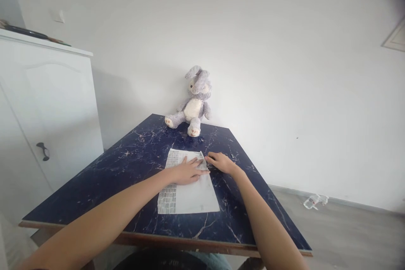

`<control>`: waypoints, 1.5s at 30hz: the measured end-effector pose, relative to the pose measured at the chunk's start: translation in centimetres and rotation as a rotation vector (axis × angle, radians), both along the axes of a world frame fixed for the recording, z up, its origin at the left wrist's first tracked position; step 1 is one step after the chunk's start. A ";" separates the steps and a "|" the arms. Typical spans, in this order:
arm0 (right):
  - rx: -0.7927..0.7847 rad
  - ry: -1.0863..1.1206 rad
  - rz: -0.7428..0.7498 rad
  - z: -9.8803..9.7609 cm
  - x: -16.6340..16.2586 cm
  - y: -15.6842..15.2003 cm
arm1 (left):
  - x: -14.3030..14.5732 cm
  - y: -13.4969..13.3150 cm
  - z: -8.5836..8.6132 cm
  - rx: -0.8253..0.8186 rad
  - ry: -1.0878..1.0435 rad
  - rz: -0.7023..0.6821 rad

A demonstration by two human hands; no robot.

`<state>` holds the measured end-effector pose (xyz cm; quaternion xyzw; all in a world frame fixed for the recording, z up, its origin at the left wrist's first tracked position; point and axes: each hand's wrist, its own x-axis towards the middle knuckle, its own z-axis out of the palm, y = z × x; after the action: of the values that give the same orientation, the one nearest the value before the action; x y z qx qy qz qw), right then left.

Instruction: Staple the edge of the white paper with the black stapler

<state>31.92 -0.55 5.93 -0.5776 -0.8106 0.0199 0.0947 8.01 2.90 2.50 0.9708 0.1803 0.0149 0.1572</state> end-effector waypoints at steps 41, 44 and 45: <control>0.002 0.608 -0.449 -0.3 9.5 -7.6 | -4.7 7.1 -0.6 -0.220 -0.947 0.550; 0.085 0.290 -0.468 -1.7 10.5 -4.0 | -5.9 8.5 -0.5 -0.502 -1.099 0.605; 0.040 0.183 -0.445 -2.4 10.5 -3.0 | -6.5 9.0 -0.5 -0.645 -1.163 0.633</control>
<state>42.45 -3.51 3.50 -0.7358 -0.6515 0.0347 0.1813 1.50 11.93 2.00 0.6130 0.3350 0.5183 0.4933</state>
